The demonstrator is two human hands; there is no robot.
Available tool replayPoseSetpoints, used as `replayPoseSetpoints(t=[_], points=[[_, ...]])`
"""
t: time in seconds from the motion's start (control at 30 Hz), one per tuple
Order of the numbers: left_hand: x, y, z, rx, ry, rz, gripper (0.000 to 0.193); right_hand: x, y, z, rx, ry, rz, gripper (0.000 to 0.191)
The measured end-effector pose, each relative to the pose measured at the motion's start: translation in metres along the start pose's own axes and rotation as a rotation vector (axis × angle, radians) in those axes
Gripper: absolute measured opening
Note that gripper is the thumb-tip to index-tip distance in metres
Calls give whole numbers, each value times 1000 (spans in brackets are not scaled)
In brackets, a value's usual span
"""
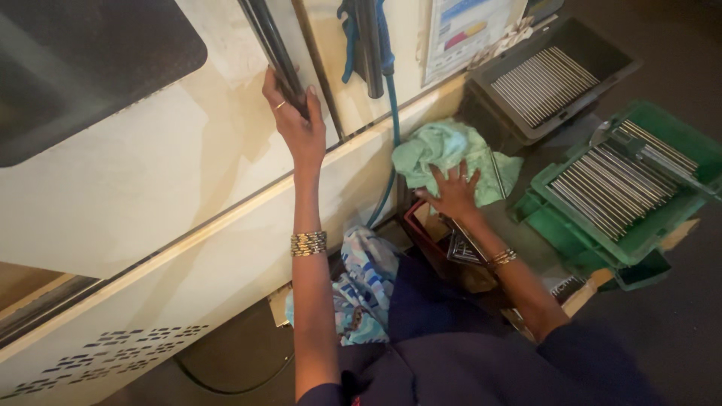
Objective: The person opens a machine door, retrieves a metal rod, wipes it with a cloth, and measures it with a digital caliper. The person repeats this process for multiple rods, placing each measured rod into a tray.
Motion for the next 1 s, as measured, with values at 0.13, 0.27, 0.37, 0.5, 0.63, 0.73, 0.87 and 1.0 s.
replayPoseSetpoints(t=[0.13,0.27,0.37,0.5,0.63,0.73,0.87,1.0], points=[[-3,-3,-1,-67,-23,-44,60,8,42,-13,413,280,228,36],[-3,-1,0,-2,2,14,60,-2,80,-25,99,607,292,25],[-3,2,-1,41,9,57,62,-5,89,-13,-21,450,424,31],[-21,7,-10,60,19,69,65,-3,88,-12,-18,400,448,15],[-86,17,-20,160,116,60,61,-2,92,-16,89,431,517,33],[-149,12,-16,117,-6,-177,49,-10,93,-11,188,317,548,54],[-228,14,9,-23,-288,-356,38,-27,73,-48,248,699,334,30],[-291,2,38,-90,-456,-523,43,-36,48,-52,763,595,241,15]])
Point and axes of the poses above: each hand's wrist, its own x-axis towards the middle knuckle, its own z-axis out of the palm, y = z × x, the point moved 6 cm from there along x, towards the middle knuckle, and after that the axes turned 11 degrees about y, right-handed, at the moved point
